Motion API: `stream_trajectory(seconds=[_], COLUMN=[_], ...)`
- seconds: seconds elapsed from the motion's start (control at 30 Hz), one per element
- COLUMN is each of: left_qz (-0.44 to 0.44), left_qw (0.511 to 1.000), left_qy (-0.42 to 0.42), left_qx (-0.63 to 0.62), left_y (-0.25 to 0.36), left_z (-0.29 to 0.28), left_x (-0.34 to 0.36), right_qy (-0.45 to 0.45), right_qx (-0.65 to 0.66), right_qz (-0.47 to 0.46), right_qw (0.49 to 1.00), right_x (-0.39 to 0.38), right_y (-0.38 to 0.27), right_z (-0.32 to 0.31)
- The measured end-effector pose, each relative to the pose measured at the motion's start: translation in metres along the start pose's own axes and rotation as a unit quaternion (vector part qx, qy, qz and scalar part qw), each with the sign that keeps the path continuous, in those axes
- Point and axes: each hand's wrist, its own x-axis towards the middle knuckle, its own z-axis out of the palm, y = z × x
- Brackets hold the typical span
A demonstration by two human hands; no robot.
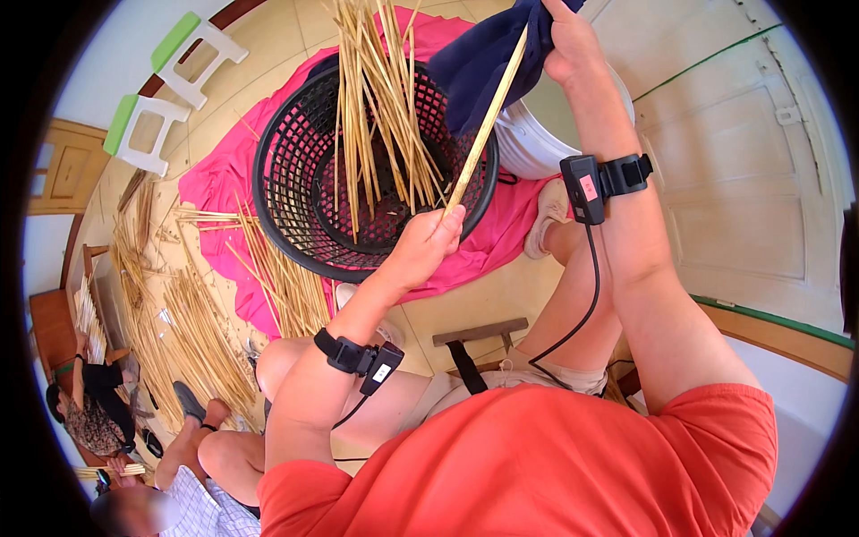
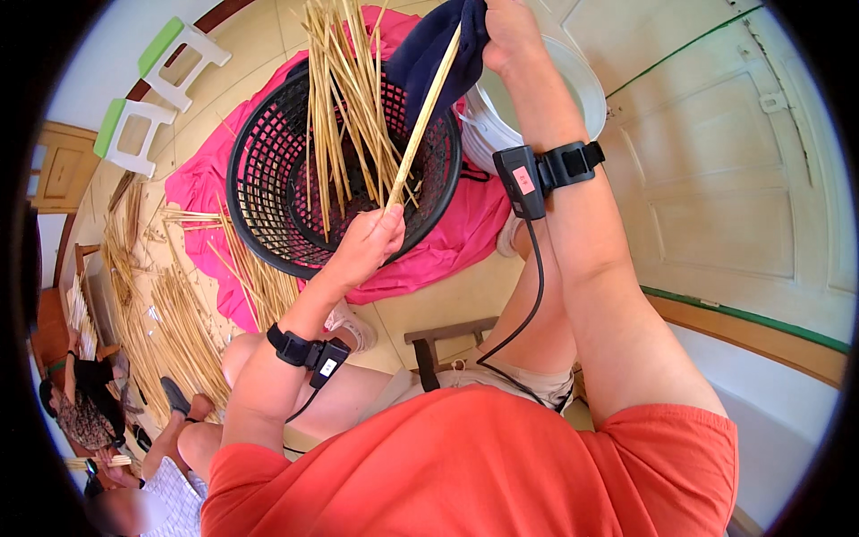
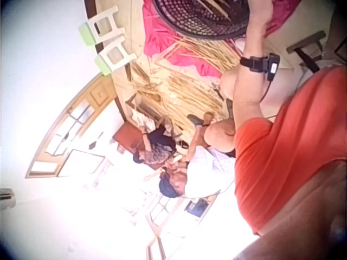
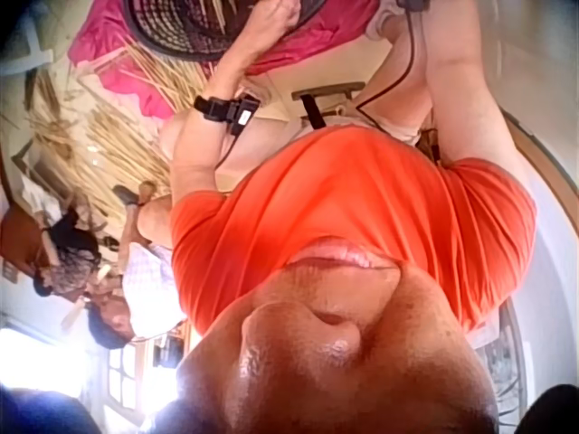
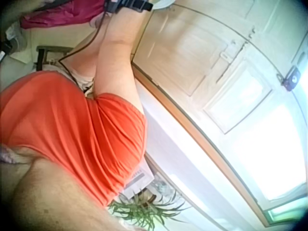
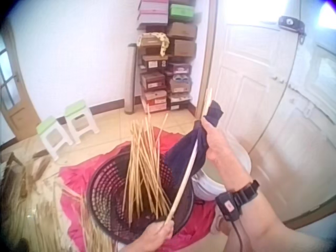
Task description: The person cleans long bamboo strips by pulling each strip through a dark cloth held in their hand, then placing the cleaned strips into a black basket.
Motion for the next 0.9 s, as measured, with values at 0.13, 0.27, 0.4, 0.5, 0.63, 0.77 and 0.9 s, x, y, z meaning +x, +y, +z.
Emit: stream_trajectory(seconds=[0.13,0.27,0.4,0.5,0.63,0.77,0.9], left_qz=[-0.005,-0.008,0.047,0.055,0.066,0.15,0.182], left_qw=[0.999,0.999,0.99,0.989,0.981,0.92,0.914], left_qy=[-0.018,0.006,0.06,0.093,0.183,0.36,0.358], left_qx=[-0.038,-0.053,-0.117,-0.102,0.022,0.017,-0.05], left_y=[0.013,0.019,0.025,0.031,0.044,0.059,0.065], left_z=[0.0,-0.011,-0.026,-0.036,-0.056,-0.101,-0.099], left_x=[0.0,0.01,0.021,0.027,0.028,0.03,0.032], right_qy=[-0.035,-0.089,-0.182,-0.225,-0.215,-0.249,-0.37], right_qx=[0.003,-0.058,-0.124,-0.171,-0.186,-0.226,-0.399], right_qz=[0.025,0.121,0.161,0.138,0.138,0.143,0.146], right_qw=[0.999,0.987,0.962,0.949,0.949,0.931,0.826], right_x=[-0.004,-0.046,-0.085,-0.089,-0.086,-0.091,-0.104], right_y=[0.014,0.043,0.075,0.081,0.079,0.084,0.094], right_z=[-0.001,0.022,0.044,0.043,0.04,0.039,0.032])
